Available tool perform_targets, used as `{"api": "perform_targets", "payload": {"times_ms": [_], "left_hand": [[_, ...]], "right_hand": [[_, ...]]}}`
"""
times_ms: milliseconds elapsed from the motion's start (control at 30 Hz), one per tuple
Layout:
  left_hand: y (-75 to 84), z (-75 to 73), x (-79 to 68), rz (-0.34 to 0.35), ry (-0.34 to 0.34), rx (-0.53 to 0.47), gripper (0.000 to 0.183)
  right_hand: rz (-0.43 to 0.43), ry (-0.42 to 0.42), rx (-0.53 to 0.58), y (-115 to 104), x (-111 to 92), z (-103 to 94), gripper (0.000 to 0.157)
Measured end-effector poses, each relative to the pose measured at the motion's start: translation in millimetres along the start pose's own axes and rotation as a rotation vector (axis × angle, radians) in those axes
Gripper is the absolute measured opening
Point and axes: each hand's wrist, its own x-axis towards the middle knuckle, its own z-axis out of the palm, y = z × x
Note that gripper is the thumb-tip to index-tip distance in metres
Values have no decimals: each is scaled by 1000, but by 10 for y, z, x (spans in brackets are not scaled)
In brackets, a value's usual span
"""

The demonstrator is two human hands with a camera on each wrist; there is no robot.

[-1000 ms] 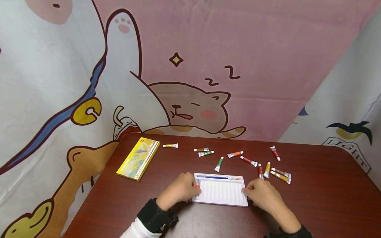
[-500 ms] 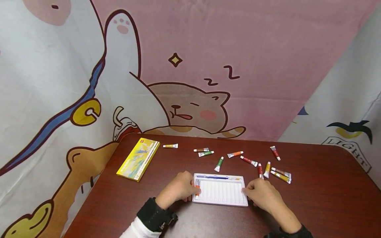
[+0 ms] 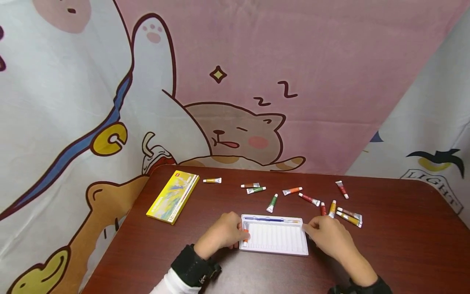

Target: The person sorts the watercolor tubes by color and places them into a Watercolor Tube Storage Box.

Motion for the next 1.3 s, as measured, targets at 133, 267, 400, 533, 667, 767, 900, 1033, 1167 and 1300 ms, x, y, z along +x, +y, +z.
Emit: {"api": "perform_targets", "payload": {"times_ms": [133, 267, 400, 533, 667, 767, 900, 1033, 1167, 1300], "left_hand": [[-1, 18, -2, -16, -5, -6, 31], [-7, 28, -15, -14, 5, -5, 32], [-13, 21, -23, -7, 16, -4, 33], [-12, 5, -26, 0, 18, -6, 34], [-10, -5, -27, -1, 17, -5, 33], [-7, -9, -25, -4, 14, -5, 33], [-4, -12, -16, -1, 10, -9, 33], [-9, -10, -13, 14, 15, 0, 34], [-11, -21, 1, 35, 36, 14, 35], [11, -50, 16, 61, 108, 64, 36]], "right_hand": [[-99, 86, -67, 32, 115, -53, 11], [-239, 171, -130, 57, 315, -80, 12], [-374, 226, -201, 81, 593, -91, 18], [-456, 213, -263, 86, 860, -66, 23], [-511, 210, -329, 104, 1057, -6, 27], [-538, 208, -364, 118, 1143, 32, 27], [-548, 193, -380, 122, 1197, 60, 17], [-527, 168, -393, 115, 1216, 66, 8], [-492, 158, -378, 111, 1218, 58, 9], [-460, 197, -312, 90, 1195, 37, 11]]}}
